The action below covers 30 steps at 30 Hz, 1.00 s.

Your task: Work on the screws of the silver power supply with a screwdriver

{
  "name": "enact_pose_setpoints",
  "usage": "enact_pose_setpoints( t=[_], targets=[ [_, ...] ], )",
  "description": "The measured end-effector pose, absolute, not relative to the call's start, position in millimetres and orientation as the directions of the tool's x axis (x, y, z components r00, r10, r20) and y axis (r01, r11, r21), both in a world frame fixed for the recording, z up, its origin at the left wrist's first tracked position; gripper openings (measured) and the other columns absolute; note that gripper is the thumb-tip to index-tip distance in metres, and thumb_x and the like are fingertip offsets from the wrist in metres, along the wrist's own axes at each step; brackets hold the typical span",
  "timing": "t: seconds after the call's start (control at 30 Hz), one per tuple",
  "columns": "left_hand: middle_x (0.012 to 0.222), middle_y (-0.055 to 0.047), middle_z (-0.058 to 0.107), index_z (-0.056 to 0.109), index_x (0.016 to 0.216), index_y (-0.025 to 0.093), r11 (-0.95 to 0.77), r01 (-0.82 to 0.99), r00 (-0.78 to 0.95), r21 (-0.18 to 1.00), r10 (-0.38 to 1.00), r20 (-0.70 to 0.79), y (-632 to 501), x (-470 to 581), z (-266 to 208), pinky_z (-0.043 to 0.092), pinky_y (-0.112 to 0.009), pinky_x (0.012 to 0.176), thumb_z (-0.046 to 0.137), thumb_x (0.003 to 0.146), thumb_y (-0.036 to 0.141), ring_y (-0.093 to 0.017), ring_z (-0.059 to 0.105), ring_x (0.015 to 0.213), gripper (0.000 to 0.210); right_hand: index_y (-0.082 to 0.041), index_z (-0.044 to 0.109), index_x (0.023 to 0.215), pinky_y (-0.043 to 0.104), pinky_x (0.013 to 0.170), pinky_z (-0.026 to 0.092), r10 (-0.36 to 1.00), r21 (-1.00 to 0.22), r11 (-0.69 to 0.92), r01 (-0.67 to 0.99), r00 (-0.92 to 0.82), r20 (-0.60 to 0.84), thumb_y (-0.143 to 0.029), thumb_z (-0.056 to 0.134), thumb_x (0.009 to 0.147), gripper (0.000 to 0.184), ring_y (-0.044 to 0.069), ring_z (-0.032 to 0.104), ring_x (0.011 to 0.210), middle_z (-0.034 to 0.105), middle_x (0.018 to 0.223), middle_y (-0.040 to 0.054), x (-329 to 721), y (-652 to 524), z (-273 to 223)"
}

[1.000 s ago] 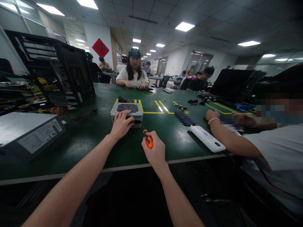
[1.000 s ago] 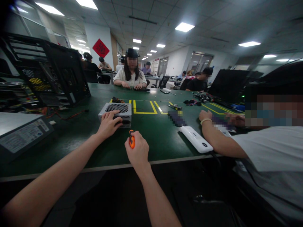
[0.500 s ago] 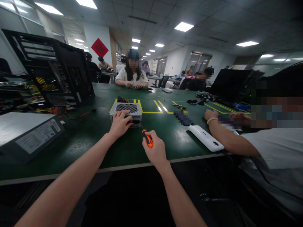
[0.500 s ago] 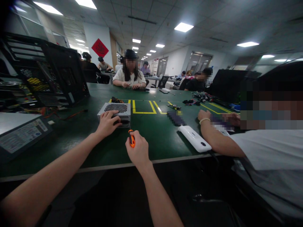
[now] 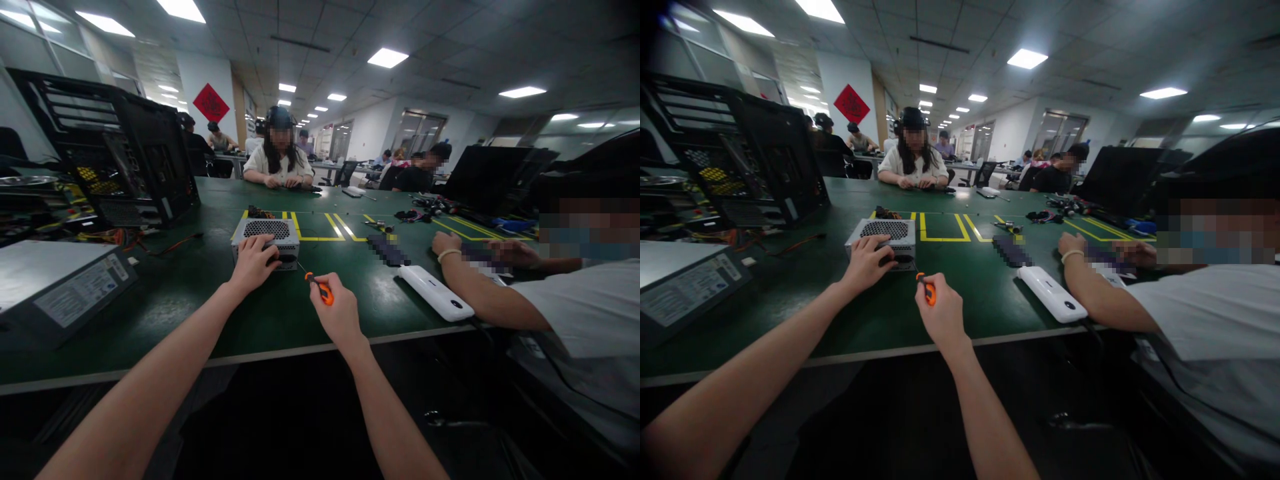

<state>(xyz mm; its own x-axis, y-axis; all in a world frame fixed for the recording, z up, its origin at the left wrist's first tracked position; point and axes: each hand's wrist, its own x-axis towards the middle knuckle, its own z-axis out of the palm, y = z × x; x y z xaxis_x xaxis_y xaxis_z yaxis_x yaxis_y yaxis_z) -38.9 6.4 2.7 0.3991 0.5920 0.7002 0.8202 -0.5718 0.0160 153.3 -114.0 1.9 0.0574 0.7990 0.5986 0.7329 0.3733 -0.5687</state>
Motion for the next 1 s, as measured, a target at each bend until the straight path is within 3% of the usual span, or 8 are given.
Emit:
enact_pose_setpoints(
  t=[0.17,0.27,0.37,0.47,0.53,0.6,0.77,1.0],
  targets=[
    [0.122,-0.008,0.051,0.061,0.081,0.024,-0.567,0.823,0.397,0.016,0.595,0.699,6,-39,3,0.033,-0.049,0.09,0.062,0.075,0.027,-0.029,0.042,0.113,0.007,-0.02,0.059,0.085,0.03,0.072,0.044,0.732,-0.201,0.492,0.847,-0.277,0.622,-0.012,0.048,0.078,0.015,0.017,0.055,0.079,0.06,0.084,0.0044,152,-117,10],
    [0.122,-0.007,0.051,0.06,0.081,0.024,-0.555,0.832,0.399,-0.006,0.59,0.702,7,-39,3,0.034,-0.048,0.09,0.063,0.075,0.028,-0.028,0.042,0.113,0.008,-0.02,0.061,0.086,0.031,0.072,0.044,0.737,-0.128,0.488,0.864,-0.329,0.59,-0.01,0.049,0.077,0.018,0.018,0.053,0.078,0.058,0.084,0.0049,153,-118,14],
    [0.123,-0.007,0.05,0.059,0.082,0.024,-0.548,0.836,0.41,-0.031,0.585,0.7,7,-39,3,0.033,-0.047,0.091,0.063,0.074,0.031,-0.028,0.041,0.114,0.011,-0.021,0.062,0.094,0.03,0.072,0.044,0.752,-0.209,0.474,0.855,-0.27,0.601,-0.014,0.05,0.078,0.02,0.018,0.055,0.08,0.058,0.087,0.0048,151,-117,15],
    [0.123,-0.008,0.05,0.059,0.083,0.023,-0.537,0.843,0.407,-0.038,0.589,0.698,7,-37,1,0.033,-0.047,0.091,0.065,0.073,0.033,-0.029,0.04,0.113,0.016,-0.021,0.056,0.103,0.028,0.065,0.045,0.796,-0.448,0.366,0.815,-0.025,0.605,-0.031,0.049,0.083,0.023,0.016,0.059,0.071,0.062,0.081,0.0028,149,-115,14],
    [0.122,-0.009,0.049,0.058,0.083,0.023,-0.526,0.85,0.395,-0.032,0.595,0.7,6,-35,0,0.032,-0.048,0.091,0.066,0.071,0.035,-0.029,0.04,0.113,0.018,-0.019,0.054,0.098,0.026,0.058,0.043,0.81,-0.556,0.306,0.773,0.095,0.578,-0.039,0.044,0.086,0.025,0.015,0.06,0.061,0.063,0.072,0.0005,147,-113,14],
    [0.122,-0.01,0.049,0.058,0.083,0.023,-0.515,0.857,0.377,-0.022,0.597,0.708,5,-32,0,0.032,-0.048,0.09,0.066,0.071,0.037,-0.03,0.039,0.113,0.02,-0.02,0.054,0.091,0.024,0.055,0.041,0.807,-0.557,0.31,0.771,0.096,0.582,-0.036,0.041,0.087,0.021,0.014,0.06,0.058,0.063,0.069,-0.0003,145,-112,15],
    [0.119,-0.011,0.05,0.056,0.091,0.023,-0.511,0.859,0.342,0.029,0.614,0.712,5,-27,1,0.03,-0.048,0.088,0.063,0.073,0.037,-0.031,0.039,0.11,0.025,-0.02,0.054,0.089,0.025,0.058,0.041,0.782,-0.335,0.364,0.869,-0.09,0.617,-0.024,0.045,0.084,0.011,0.016,0.061,0.066,0.063,0.075,0.0019,142,-113,18],
    [0.105,-0.009,0.053,0.05,0.107,0.022,-0.474,0.878,0.295,0.072,0.653,0.697,8,-26,3,0.03,-0.044,0.084,0.064,0.072,0.042,-0.03,0.04,0.102,0.043,-0.018,0.059,0.09,0.028,0.061,0.044,0.733,0.041,0.474,0.88,-0.42,0.536,-0.013,0.047,0.081,0.016,0.019,0.056,0.074,0.061,0.084,0.0072,148,-118,24]
  ],
)
